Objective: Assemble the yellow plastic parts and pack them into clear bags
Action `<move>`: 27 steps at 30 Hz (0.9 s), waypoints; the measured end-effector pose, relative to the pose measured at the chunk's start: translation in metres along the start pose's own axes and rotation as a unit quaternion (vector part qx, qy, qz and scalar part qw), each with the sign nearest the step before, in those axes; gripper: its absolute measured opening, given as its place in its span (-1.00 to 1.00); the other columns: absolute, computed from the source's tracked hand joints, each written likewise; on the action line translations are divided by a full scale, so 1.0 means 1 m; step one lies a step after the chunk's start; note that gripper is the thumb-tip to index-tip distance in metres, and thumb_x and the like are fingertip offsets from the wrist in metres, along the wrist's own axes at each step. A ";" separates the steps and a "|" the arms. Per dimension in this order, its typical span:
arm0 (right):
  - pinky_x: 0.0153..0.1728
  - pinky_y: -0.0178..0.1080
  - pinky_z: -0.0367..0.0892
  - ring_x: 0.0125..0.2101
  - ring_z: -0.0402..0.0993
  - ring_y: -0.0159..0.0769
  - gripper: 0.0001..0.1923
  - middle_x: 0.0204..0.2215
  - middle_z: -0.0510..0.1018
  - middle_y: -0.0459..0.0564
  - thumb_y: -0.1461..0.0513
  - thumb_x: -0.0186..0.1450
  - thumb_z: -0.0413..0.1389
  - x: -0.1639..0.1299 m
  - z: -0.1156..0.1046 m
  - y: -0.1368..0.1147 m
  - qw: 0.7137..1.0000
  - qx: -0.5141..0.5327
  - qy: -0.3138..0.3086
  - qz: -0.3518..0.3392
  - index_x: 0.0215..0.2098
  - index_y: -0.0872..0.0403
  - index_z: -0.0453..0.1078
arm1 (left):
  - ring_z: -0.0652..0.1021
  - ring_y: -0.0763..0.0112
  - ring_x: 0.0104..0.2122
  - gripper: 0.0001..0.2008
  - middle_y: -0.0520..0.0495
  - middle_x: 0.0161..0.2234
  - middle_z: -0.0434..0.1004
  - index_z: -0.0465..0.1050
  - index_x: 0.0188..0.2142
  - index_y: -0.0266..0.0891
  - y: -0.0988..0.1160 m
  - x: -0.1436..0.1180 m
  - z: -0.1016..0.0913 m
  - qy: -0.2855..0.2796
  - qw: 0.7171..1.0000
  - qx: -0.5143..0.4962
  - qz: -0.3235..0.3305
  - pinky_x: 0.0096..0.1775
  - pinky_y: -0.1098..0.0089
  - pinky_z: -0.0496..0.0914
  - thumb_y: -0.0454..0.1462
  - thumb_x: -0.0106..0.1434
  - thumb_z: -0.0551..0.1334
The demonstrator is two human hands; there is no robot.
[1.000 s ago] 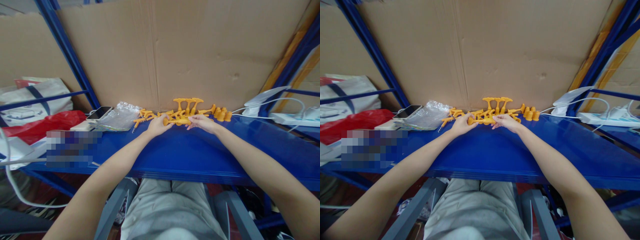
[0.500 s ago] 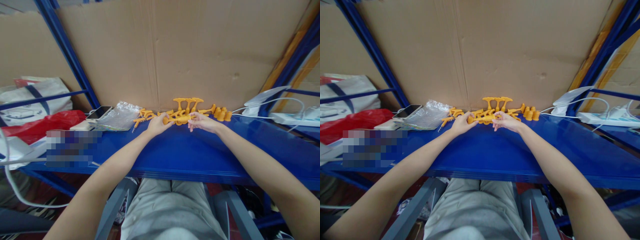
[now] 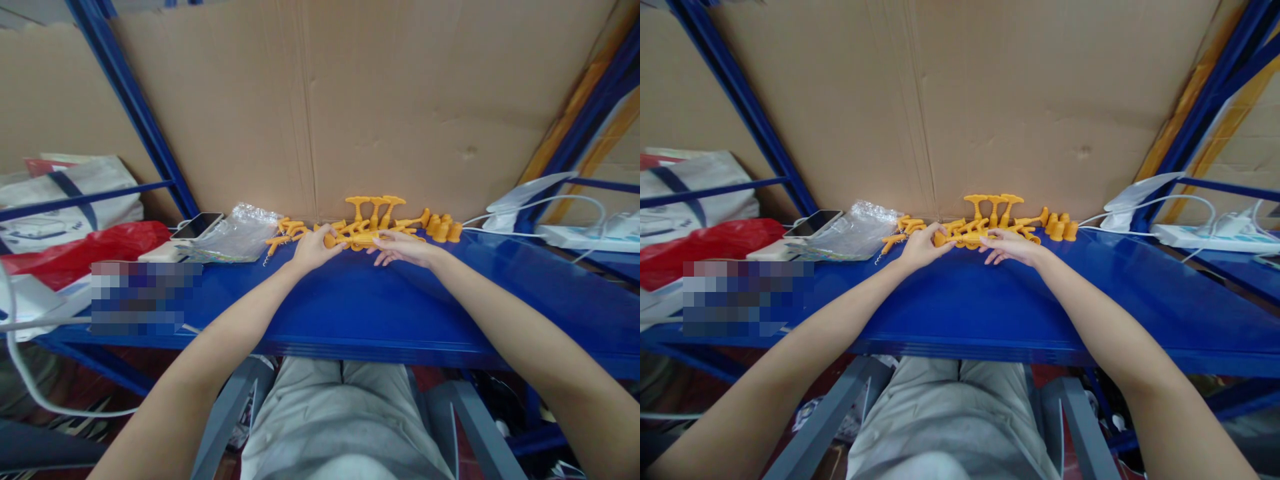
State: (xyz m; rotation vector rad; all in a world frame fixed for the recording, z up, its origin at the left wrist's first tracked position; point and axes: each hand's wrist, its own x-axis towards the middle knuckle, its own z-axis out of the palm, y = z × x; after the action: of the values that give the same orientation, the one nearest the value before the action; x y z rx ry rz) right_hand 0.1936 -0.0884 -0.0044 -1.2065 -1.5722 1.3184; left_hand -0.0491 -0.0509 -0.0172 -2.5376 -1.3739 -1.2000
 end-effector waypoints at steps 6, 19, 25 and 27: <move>-0.43 -0.35 0.48 -0.52 0.56 -0.41 -0.76 -0.39 0.65 0.06 0.10 0.34 0.20 0.001 -0.003 0.005 0.998 0.003 0.006 -0.060 -0.32 0.12 0.36 | 0.53 0.33 -0.47 -0.69 0.05 -0.52 0.50 0.43 -0.23 -0.17 0.003 -0.002 -0.003 -0.007 0.999 0.034 0.008 -0.41 0.44 0.25 -0.04 0.15 0.33; -0.67 -0.35 0.35 -0.70 0.45 -0.34 -0.41 -0.71 0.51 0.04 -0.20 0.37 -0.05 0.006 0.005 0.003 0.999 -0.012 0.049 -0.003 -0.49 0.09 0.36 | 0.56 0.35 -0.42 -0.73 0.05 -0.46 0.56 0.43 -0.22 -0.17 0.008 -0.004 -0.003 0.004 0.999 0.039 0.026 -0.36 0.45 0.30 -0.09 0.16 0.34; -0.54 -0.32 0.45 -0.52 0.59 -0.30 -0.54 -0.30 0.67 0.12 -0.13 0.38 0.01 0.003 -0.005 0.002 0.999 -0.028 0.022 -0.014 -0.15 0.09 0.42 | 0.55 0.31 -0.44 -0.72 0.05 -0.49 0.52 0.42 -0.25 -0.17 0.007 -0.002 -0.002 -0.001 1.000 0.016 -0.011 -0.39 0.43 0.25 -0.08 0.14 0.35; -0.44 -0.32 0.50 -0.39 0.63 -0.31 -0.67 -0.11 0.65 0.12 0.05 0.37 0.14 0.002 -0.006 0.001 0.999 -0.027 0.013 -0.040 0.01 0.06 0.38 | 0.54 0.31 -0.46 -0.72 0.06 -0.51 0.50 0.41 -0.25 -0.16 0.006 -0.001 -0.003 -0.001 1.000 0.013 -0.015 -0.41 0.43 0.22 -0.06 0.14 0.34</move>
State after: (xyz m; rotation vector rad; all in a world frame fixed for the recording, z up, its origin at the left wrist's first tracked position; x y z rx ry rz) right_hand 0.1988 -0.0848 -0.0046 -1.1759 -1.6293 1.2117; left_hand -0.0469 -0.0565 -0.0140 -2.5098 -1.4243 -1.1760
